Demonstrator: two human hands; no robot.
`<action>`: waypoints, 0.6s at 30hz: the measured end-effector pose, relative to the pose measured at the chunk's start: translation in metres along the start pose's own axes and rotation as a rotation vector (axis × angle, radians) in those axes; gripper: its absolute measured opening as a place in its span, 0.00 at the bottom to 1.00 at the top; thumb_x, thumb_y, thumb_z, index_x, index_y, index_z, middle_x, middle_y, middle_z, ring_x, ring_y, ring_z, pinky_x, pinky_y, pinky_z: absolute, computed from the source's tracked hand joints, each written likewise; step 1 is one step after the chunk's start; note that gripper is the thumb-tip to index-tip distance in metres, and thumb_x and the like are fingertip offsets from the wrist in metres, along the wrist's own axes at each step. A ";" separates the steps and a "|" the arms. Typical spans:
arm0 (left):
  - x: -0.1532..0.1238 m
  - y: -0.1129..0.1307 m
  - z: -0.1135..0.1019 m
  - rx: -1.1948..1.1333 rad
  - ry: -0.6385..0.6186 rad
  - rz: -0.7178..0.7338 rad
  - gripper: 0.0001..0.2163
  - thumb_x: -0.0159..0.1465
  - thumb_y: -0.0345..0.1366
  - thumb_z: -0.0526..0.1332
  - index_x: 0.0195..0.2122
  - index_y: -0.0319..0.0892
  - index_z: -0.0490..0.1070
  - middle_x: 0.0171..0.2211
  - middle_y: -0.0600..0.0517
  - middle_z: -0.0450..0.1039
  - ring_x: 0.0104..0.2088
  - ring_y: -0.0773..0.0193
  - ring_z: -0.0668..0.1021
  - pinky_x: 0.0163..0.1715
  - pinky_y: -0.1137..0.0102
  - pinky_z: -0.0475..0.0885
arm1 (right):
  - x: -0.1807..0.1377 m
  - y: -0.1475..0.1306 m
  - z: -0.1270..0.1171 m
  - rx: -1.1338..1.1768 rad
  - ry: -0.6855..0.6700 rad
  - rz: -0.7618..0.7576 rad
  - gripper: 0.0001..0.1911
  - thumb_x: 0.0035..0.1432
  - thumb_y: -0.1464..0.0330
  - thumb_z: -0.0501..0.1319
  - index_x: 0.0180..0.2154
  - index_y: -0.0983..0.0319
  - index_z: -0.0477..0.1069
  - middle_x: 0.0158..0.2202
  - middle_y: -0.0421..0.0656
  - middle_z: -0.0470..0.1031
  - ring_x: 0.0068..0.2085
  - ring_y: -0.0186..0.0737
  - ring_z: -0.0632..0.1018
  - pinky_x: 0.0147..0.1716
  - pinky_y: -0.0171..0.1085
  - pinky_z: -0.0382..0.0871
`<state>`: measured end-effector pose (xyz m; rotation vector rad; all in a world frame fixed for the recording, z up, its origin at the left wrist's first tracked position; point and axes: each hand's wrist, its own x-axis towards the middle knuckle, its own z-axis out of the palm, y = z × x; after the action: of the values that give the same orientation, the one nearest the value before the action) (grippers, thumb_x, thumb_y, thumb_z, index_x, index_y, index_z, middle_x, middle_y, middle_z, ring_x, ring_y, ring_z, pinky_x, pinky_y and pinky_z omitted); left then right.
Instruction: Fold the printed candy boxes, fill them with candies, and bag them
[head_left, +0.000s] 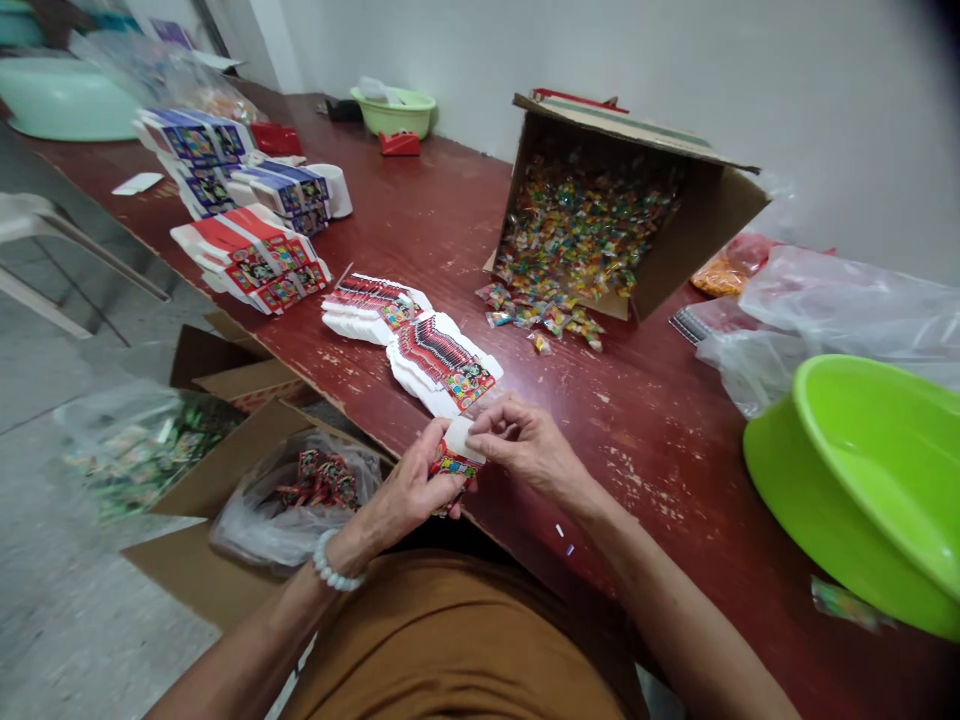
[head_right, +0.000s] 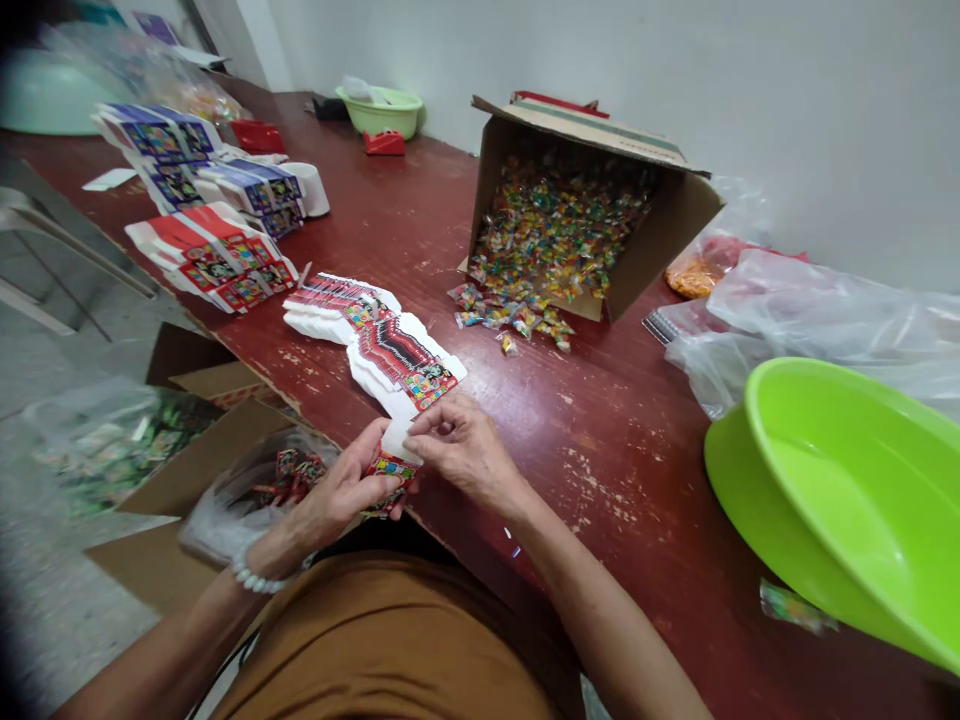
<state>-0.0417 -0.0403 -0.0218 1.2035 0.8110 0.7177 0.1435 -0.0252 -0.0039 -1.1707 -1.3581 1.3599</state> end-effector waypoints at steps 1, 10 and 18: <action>0.000 -0.002 0.001 -0.029 0.003 0.012 0.15 0.62 0.38 0.62 0.48 0.43 0.64 0.32 0.54 0.74 0.26 0.67 0.74 0.26 0.72 0.71 | 0.000 0.001 0.002 0.064 -0.019 0.053 0.12 0.47 0.63 0.73 0.29 0.61 0.73 0.30 0.39 0.74 0.28 0.34 0.73 0.28 0.34 0.69; 0.005 0.001 0.013 -0.327 0.106 -0.106 0.19 0.62 0.49 0.61 0.45 0.38 0.71 0.25 0.50 0.75 0.22 0.62 0.76 0.17 0.73 0.71 | -0.009 0.005 0.001 0.326 -0.055 0.205 0.19 0.49 0.60 0.73 0.40 0.59 0.73 0.35 0.39 0.75 0.26 0.31 0.74 0.23 0.30 0.69; 0.006 -0.013 0.031 -0.406 0.122 -0.015 0.23 0.59 0.53 0.64 0.44 0.39 0.67 0.30 0.49 0.75 0.24 0.64 0.76 0.15 0.77 0.69 | -0.029 0.013 0.004 0.268 0.075 0.214 0.21 0.54 0.59 0.71 0.48 0.59 0.75 0.36 0.42 0.77 0.25 0.32 0.73 0.23 0.33 0.72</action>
<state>-0.0116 -0.0539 -0.0305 0.7939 0.7297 0.9008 0.1459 -0.0546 -0.0157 -1.1944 -0.9830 1.5778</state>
